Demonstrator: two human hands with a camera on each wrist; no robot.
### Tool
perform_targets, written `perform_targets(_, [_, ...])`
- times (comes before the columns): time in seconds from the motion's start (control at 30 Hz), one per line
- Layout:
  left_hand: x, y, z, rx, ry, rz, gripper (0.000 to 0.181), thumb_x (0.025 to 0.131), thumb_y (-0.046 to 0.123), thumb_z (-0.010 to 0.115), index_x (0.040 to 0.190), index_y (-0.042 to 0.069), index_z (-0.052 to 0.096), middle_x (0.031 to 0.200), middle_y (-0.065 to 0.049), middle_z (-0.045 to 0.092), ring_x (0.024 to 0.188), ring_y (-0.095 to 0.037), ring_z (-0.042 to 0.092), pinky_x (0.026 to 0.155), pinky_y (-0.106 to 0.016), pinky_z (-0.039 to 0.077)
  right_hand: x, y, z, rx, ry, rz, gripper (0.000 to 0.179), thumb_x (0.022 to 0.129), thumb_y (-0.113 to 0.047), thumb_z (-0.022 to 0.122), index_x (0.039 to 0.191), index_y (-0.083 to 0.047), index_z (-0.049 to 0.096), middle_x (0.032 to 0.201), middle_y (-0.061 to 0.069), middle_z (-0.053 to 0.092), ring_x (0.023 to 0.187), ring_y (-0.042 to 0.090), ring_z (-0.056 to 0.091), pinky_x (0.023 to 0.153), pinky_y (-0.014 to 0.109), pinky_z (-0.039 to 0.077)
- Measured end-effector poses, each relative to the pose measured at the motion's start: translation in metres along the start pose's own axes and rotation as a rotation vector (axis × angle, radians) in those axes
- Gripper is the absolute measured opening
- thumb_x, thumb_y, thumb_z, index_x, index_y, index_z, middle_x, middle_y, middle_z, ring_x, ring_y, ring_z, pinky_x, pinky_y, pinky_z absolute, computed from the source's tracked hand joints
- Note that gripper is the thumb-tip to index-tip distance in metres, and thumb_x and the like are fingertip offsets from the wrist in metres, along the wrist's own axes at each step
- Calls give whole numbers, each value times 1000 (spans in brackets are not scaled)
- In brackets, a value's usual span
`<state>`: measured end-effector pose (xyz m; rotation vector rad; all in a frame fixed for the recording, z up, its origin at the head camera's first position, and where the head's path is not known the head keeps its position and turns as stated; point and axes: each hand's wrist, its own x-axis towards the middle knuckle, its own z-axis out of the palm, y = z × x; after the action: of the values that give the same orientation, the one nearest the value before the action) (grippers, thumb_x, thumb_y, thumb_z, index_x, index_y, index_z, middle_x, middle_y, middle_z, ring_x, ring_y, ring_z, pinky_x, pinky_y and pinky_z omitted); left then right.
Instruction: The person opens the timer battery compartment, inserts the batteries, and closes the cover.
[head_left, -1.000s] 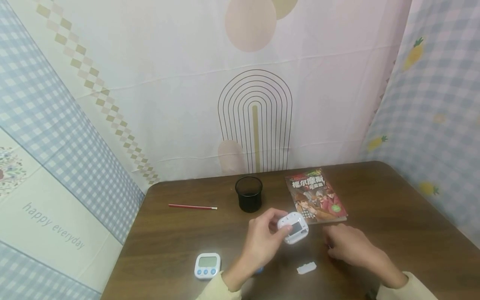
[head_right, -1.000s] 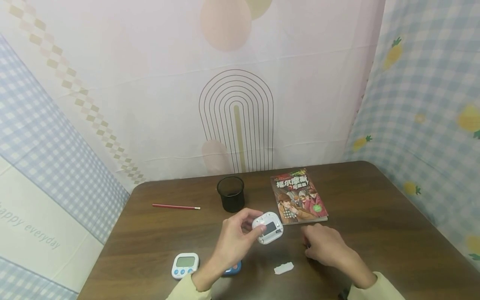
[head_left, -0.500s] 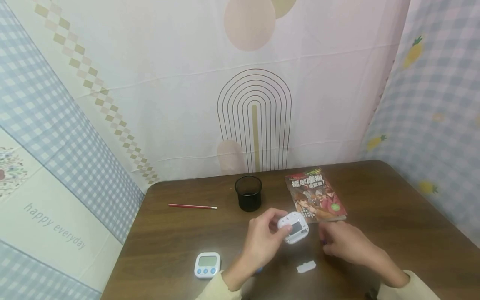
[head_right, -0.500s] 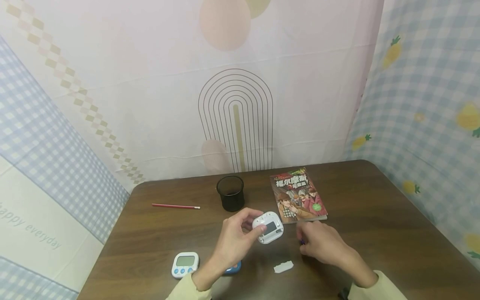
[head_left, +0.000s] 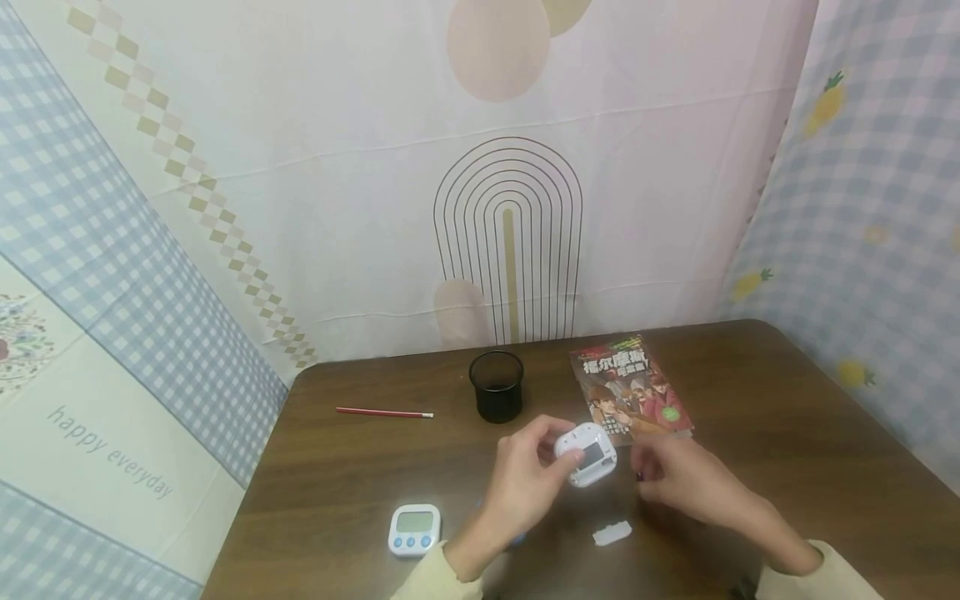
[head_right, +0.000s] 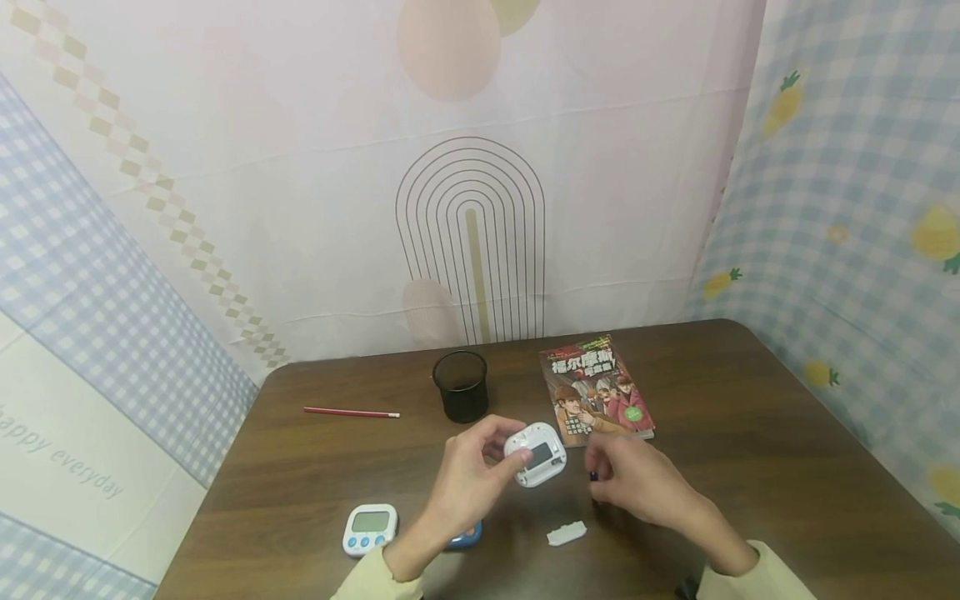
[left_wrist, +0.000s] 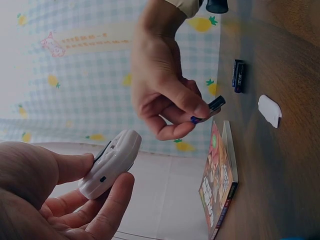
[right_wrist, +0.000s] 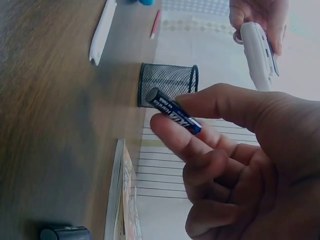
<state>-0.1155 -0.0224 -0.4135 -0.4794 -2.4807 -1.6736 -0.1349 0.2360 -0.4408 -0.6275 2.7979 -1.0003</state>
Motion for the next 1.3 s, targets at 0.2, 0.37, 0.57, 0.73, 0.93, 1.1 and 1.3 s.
perform_targets(0.2, [0, 1, 0, 0, 2, -3, 24, 91, 12, 82, 114, 9, 76, 92, -3, 78, 77, -2, 66, 71, -18, 57, 1, -1, 0, 130, 17, -61, 31, 77, -3, 88, 90, -14, 62, 80, -7, 65, 69, 4, 62, 58, 26, 55])
perform_targets(0.37, [0, 1, 0, -3, 2, -3, 24, 91, 12, 82, 114, 9, 76, 92, -3, 78, 77, -2, 66, 72, -18, 57, 1, -3, 0, 229, 19, -62, 28, 80, -8, 88, 92, -12, 62, 82, -5, 71, 72, 7, 68, 61, 28, 58])
perform_targets(0.57, [0, 1, -1, -1, -1, -3, 24, 91, 12, 82, 114, 9, 75, 91, -2, 77, 76, 0, 64, 71, -18, 57, 0, -8, -2, 305, 48, -84, 27, 82, -10, 88, 93, -11, 63, 86, -1, 75, 77, 9, 73, 69, 28, 62])
perform_targets(0.73, [0, 1, -1, -3, -2, -6, 24, 92, 12, 82, 114, 9, 75, 92, -3, 77, 77, 0, 64, 71, -18, 57, -1, -11, -4, 358, 58, -88, 25, 84, -10, 87, 94, -8, 65, 88, 2, 76, 81, 12, 75, 73, 28, 62])
perform_targets(0.93, [0, 1, -1, 1, 3, -15, 24, 92, 14, 82, 114, 10, 75, 93, -4, 77, 79, -6, 67, 73, -19, 57, -4, -20, -7, 348, 125, -76, 25, 83, -12, 89, 93, -10, 66, 86, -3, 76, 81, 12, 75, 78, 27, 60])
perform_targets(1.1, [0, 0, -1, 10, 0, -22, 24, 93, 15, 82, 115, 10, 75, 94, -5, 78, 79, -6, 68, 71, -19, 57, -8, -29, -5, 327, 203, -33, 26, 81, -14, 91, 92, -14, 68, 86, -6, 76, 82, 12, 75, 81, 27, 59])
perform_targets(1.3, [0, 0, 0, 16, -10, -27, 25, 95, 16, 80, 118, 10, 73, 96, -6, 77, 77, -5, 67, 66, -18, 56, -13, -38, -3, 310, 318, -25, 23, 81, -17, 92, 93, -16, 72, 87, -7, 76, 84, 11, 75, 79, 26, 61])
